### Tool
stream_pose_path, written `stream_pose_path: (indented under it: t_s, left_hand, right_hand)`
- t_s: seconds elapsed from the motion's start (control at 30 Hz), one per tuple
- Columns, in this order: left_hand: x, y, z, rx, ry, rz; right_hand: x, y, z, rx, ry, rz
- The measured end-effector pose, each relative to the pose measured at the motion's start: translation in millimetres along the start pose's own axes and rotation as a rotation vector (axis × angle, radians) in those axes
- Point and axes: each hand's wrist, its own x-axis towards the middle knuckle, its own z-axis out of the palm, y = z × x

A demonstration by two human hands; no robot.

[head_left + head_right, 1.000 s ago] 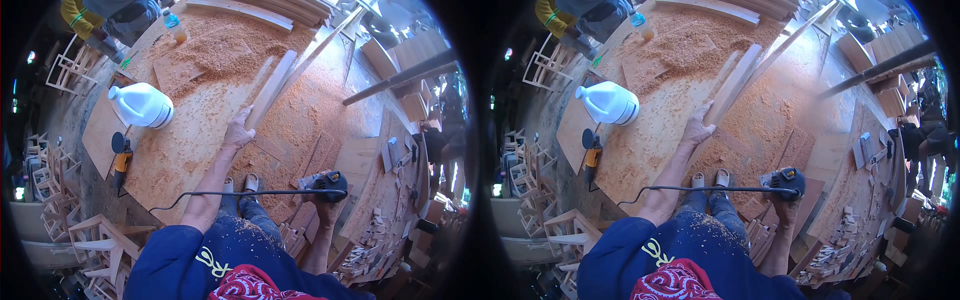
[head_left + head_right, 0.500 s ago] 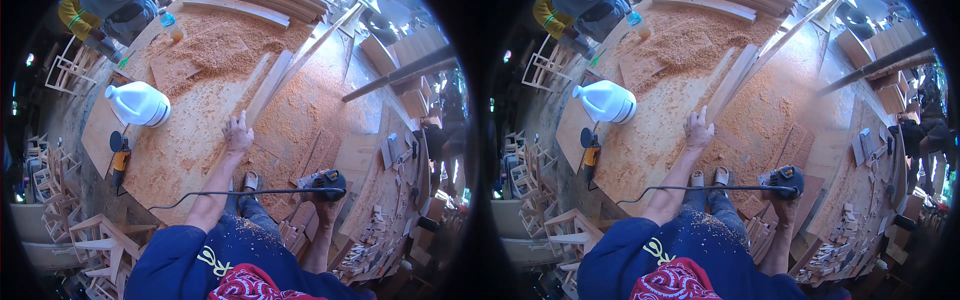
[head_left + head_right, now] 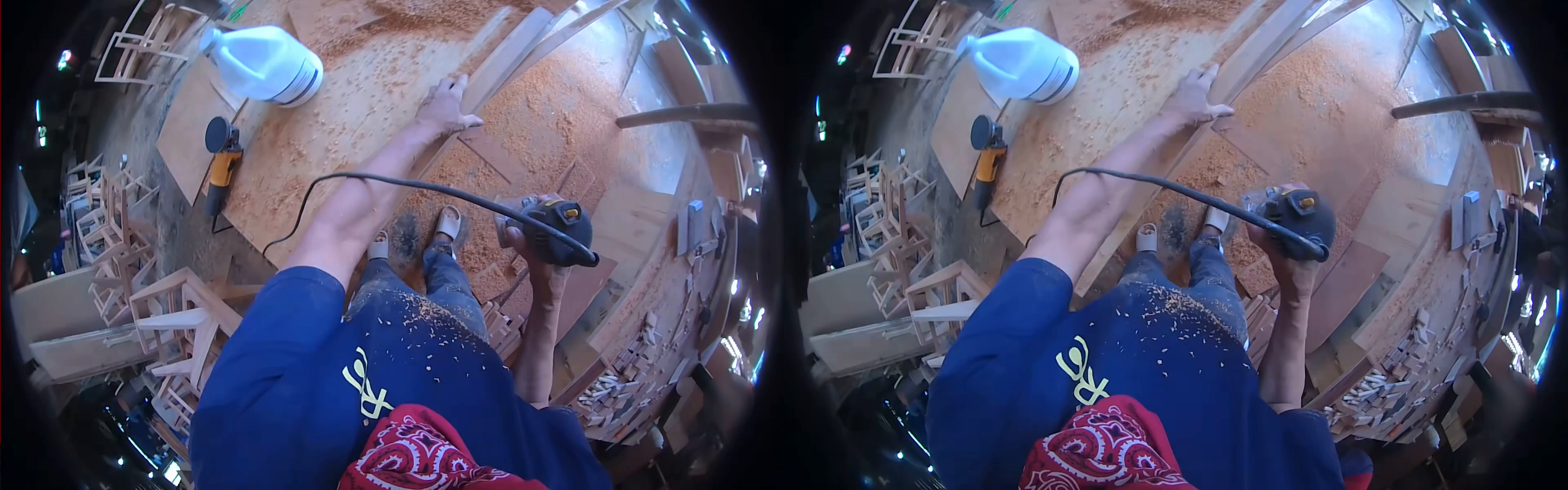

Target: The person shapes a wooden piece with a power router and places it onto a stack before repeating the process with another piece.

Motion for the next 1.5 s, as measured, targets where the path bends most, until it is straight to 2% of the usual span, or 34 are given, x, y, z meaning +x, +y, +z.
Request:
stream_pose_path:
  t_s: [0.1,0.2,0.3,0.43,0.63,0.8,0.9,0.93,1.1,1.4,1.5]
  left_hand:
    - [-18.8,-19.1,-15.2,-0.142,-0.017,0.089]
    - [-69.6,-33.1,-55.7,-0.359,-0.14,0.095]
    - [-113.0,-78.6,-55.5,-0.416,-0.254,0.085]
    - [-173.9,-107.4,-61.3,-0.53,-0.293,0.15]
    - [-212.8,-124.4,-72.0,-0.669,-0.298,0.216]
    - [-223.3,-134.6,-61.4,-0.61,-0.281,0.296]
    - [-227.0,-138.9,-44.2,-0.59,-0.148,0.343]
    - [-227.5,-139.1,-43.9,-0.627,-0.194,0.31]
    - [-229.3,-142.3,-41.9,-0.639,-0.177,0.312]
    - [-226.5,-147.3,-41.0,-0.755,-0.25,0.253]
    - [-225.1,-149.9,-40.5,-0.796,-0.25,0.264]
  right_hand:
    - [-16.4,1.8,32.2,0.012,0.02,-0.081]
    - [-29.8,10.9,66.9,0.016,0.011,-0.172]
    - [-52.3,17.8,105.2,-0.023,0.07,-0.202]
    - [-78.4,30.5,149.7,-0.097,0.086,-0.236]
    - [-99.7,53.9,193.7,-0.125,0.157,-0.296]
    - [-109.2,53.4,208.7,-0.154,0.181,-0.259]
    - [-111.9,49.9,218.6,-0.085,0.202,-0.226]
    - [-111.7,50.4,220.9,-0.082,0.204,-0.226]
    - [-108.7,55.4,226.5,-0.064,0.197,-0.195]
    - [-100.0,57.7,233.2,-0.233,0.174,-0.265]
    - [-99.7,56.8,237.7,-0.166,0.189,-0.225]
